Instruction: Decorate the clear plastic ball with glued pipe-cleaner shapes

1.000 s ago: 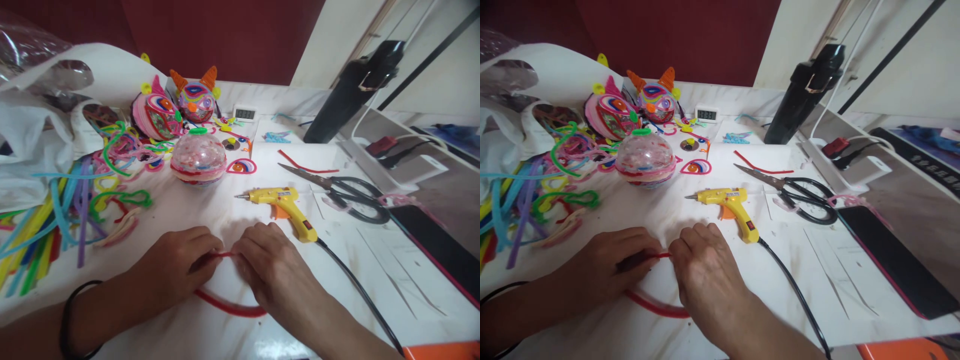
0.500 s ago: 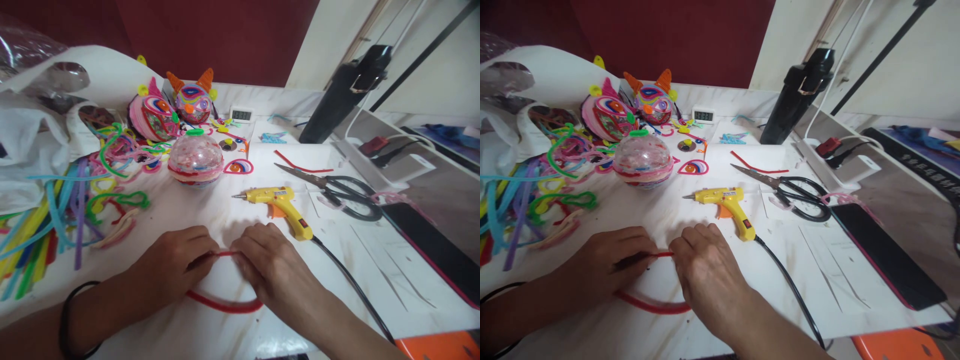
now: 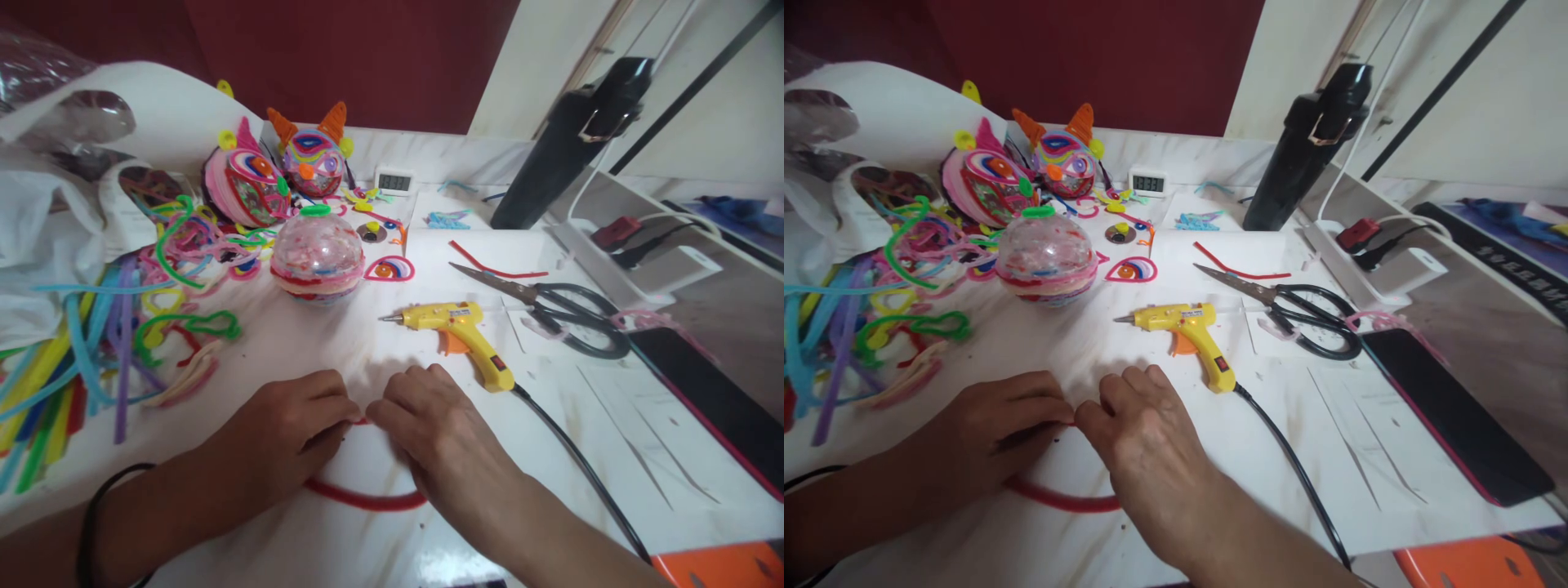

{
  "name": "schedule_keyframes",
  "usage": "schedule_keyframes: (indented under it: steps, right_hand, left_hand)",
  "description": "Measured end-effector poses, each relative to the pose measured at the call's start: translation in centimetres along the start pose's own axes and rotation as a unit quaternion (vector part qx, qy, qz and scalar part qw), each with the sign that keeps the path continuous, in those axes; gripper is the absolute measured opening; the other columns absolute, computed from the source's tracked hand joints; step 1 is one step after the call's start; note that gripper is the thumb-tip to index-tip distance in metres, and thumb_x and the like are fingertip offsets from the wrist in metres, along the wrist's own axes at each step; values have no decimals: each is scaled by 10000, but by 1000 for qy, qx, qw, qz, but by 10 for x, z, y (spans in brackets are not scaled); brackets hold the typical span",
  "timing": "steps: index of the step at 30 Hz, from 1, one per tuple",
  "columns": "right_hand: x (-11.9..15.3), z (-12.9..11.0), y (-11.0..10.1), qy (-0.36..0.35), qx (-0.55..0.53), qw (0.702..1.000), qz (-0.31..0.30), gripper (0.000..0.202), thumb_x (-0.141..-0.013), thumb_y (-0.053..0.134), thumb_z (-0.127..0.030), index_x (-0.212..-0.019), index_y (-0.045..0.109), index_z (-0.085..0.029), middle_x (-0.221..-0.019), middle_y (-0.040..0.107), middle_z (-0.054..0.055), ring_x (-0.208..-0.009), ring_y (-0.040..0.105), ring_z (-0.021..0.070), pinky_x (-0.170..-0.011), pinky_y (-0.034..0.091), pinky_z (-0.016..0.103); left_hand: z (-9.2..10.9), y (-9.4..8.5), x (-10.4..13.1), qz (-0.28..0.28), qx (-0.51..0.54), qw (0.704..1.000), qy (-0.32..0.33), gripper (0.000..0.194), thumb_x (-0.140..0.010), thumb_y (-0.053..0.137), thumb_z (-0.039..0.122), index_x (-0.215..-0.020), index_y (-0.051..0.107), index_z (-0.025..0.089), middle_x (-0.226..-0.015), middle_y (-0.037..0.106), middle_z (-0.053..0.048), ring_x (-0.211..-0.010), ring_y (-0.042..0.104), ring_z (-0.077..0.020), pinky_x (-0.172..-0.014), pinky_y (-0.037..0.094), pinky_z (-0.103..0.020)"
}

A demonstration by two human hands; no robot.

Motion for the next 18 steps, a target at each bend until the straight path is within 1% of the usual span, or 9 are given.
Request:
schedule_keyframes:
  steps: [4,8,11,15,18]
  right_hand:
    - [0,0,1,6,1,1000,-22,217,-861,549,23,-787,599,-175,-750,542,1,-722,463,176,-693,294,336]
    - [1,1,1,23,-3,999,-37,205,-878,541,18,-848,619,-170,-806,569,15,-779,495,185,-769,330,349]
    - [3,1,0,28,-5,999,-40,189,-862,563,22,-838,618,-157,-828,578,29,-793,508,191,-803,352,359]
    - [4,1,-2,22,-8,999,-44,213,-815,582,62,-836,620,-146,-845,585,45,-793,513,199,-799,375,360]
    - [3,4,-5,20,0,999,-44,188,-811,611,46,-806,614,-142,-830,588,50,-765,508,199,-759,382,353]
  left_hand:
    - [1,-1,-1,4,-2,1000,-1,251,-917,431,67,-876,649,185,-788,568,9,-686,568,-102,-612,399,-213]
    - [1,-1,1,-2,-5,1000,-7,261,-908,430,57,-902,655,190,-783,555,11,-677,558,-104,-603,389,-217]
    - [0,-1,1,-4,-5,1000,-10,275,-900,429,42,-919,661,189,-798,551,7,-683,557,-103,-605,384,-217]
    - [0,0,2,-8,-9,1000,-11,285,-900,424,36,-931,660,192,-803,541,8,-682,557,-100,-606,383,-216]
    - [0,-1,1,-11,-7,1000,-15,288,-906,416,40,-936,656,197,-802,535,9,-680,555,-101,-606,384,-216]
Point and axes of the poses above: each hand's wrist, its own x-axis away from the middle knuckle, its own y-axis out of the palm, z = x × y, the point moved 6 cm from there along -x, towards the middle knuckle
